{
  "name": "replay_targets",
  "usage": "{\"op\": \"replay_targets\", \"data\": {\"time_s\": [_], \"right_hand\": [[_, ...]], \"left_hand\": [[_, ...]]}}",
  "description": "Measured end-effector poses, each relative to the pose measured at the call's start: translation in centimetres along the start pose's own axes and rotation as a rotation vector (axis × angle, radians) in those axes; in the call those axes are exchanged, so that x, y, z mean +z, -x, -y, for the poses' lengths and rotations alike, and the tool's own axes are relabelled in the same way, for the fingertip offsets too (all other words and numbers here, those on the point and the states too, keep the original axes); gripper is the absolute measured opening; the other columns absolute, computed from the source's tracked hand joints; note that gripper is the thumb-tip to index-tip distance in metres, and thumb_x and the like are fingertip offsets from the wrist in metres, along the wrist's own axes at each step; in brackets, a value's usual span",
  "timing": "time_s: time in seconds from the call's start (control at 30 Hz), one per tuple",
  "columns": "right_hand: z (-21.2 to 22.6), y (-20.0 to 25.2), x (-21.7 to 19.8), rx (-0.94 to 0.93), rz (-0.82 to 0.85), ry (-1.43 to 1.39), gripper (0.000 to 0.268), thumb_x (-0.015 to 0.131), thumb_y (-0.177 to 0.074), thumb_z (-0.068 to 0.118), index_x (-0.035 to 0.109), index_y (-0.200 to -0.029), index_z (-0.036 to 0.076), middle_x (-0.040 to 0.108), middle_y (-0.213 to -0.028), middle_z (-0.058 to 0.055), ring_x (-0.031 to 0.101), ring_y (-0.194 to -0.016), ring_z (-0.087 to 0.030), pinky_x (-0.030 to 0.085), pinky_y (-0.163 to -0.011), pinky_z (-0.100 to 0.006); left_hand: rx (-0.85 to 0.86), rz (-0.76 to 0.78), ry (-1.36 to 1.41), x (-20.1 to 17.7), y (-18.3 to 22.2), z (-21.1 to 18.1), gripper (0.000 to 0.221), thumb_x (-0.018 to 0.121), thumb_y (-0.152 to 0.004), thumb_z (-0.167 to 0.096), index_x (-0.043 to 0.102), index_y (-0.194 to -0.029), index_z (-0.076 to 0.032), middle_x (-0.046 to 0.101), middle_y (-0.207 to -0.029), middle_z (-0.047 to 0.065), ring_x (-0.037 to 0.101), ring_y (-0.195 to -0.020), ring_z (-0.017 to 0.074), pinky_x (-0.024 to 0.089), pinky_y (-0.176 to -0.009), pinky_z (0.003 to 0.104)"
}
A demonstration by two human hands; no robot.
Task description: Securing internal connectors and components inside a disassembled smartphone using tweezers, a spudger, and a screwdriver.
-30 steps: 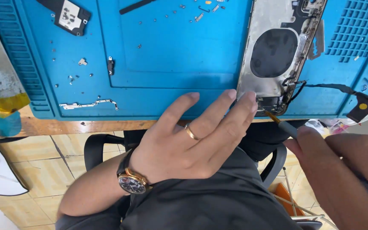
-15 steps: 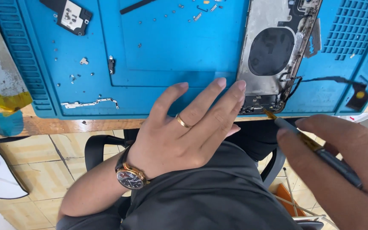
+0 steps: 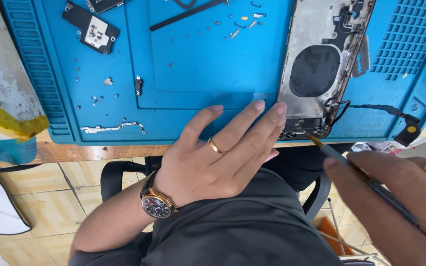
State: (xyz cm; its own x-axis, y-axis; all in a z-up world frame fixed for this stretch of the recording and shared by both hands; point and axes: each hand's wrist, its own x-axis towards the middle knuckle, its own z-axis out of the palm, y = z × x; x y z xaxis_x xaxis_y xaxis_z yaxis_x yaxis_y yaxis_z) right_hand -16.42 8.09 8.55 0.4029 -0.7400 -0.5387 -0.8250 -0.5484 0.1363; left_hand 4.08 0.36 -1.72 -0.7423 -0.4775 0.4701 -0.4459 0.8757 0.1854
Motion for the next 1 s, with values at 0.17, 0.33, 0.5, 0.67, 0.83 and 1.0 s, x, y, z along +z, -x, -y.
{"op": "replay_targets", "data": {"time_s": [0.17, 0.33, 0.5, 0.67, 0.83, 1.0], "right_hand": [[0.6, 0.6, 0.6, 0.223, 0.009, -0.038, 0.047, 0.055, -0.074, 0.044, 0.054, -0.112, 0.017, 0.051, -0.081, 0.004, 0.056, -0.064, -0.019, 0.047, -0.065, -0.030], [-0.1, 0.0, -0.4, -0.064, -0.106, 0.075, 0.046, 0.036, -0.082, 0.028, 0.050, -0.120, 0.008, 0.051, -0.099, -0.007, 0.046, -0.036, -0.018, 0.043, -0.044, -0.031], [0.9, -0.1, 0.4, 0.067, -0.114, 0.068, 0.044, 0.059, -0.077, 0.041, 0.055, -0.105, 0.007, 0.051, -0.082, -0.006, 0.049, -0.053, -0.017, 0.043, -0.050, -0.029], [1.5, -0.4, -0.8, 0.114, 0.014, -0.011, 0.049, 0.038, -0.074, 0.032, 0.034, -0.123, 0.027, 0.038, -0.124, -0.003, 0.047, -0.045, -0.020, 0.042, -0.050, -0.036], [1.4, -0.5, -1.0, 0.240, -0.049, -0.363, 0.028, 0.045, -0.078, 0.013, 0.052, -0.105, 0.020, 0.052, -0.107, -0.009, 0.055, -0.076, -0.027, 0.047, -0.067, -0.036], [1.4, -1.3, -1.7, 0.240, -0.132, -0.397, 0.021, 0.052, -0.076, 0.016, 0.056, -0.095, 0.010, 0.055, -0.097, -0.008, 0.051, -0.059, -0.024, 0.042, -0.061, -0.035]], "left_hand": [[0.004, 0.020, 0.003, 0.1, 0.2, 0.0, 0.025, 0.054, -0.093, -0.033, 0.064, -0.106, -0.014, 0.051, -0.113, 0.001, 0.050, -0.102, 0.0114, 0.046, -0.074, 0.029], [0.017, -0.029, -0.025, -0.1, -0.1, -0.1, 0.023, 0.053, -0.092, -0.030, 0.065, -0.104, -0.015, 0.052, -0.111, 0.000, 0.053, -0.100, 0.0113, 0.045, -0.074, 0.029], [0.012, -0.036, -0.028, -0.2, 0.3, -0.2, 0.022, 0.052, -0.093, -0.029, 0.065, -0.103, -0.016, 0.052, -0.112, 0.000, 0.052, -0.101, 0.0116, 0.044, -0.076, 0.029], [0.021, -0.056, -0.027, -0.5, 0.5, -0.2, 0.021, 0.052, -0.093, -0.029, 0.065, -0.103, -0.016, 0.052, -0.111, 0.001, 0.051, -0.102, 0.0126, 0.043, -0.077, 0.029], [0.008, -0.053, -0.047, -0.3, 0.8, -0.2, 0.024, 0.049, -0.093, -0.030, 0.064, -0.105, -0.016, 0.052, -0.112, 0.000, 0.052, -0.101, 0.0103, 0.043, -0.076, 0.027], [-0.021, -0.050, -0.042, -0.6, 0.9, -0.1, 0.025, 0.049, -0.093, -0.032, 0.063, -0.105, -0.015, 0.053, -0.112, 0.001, 0.052, -0.101, 0.0099, 0.044, -0.076, 0.025]]}}
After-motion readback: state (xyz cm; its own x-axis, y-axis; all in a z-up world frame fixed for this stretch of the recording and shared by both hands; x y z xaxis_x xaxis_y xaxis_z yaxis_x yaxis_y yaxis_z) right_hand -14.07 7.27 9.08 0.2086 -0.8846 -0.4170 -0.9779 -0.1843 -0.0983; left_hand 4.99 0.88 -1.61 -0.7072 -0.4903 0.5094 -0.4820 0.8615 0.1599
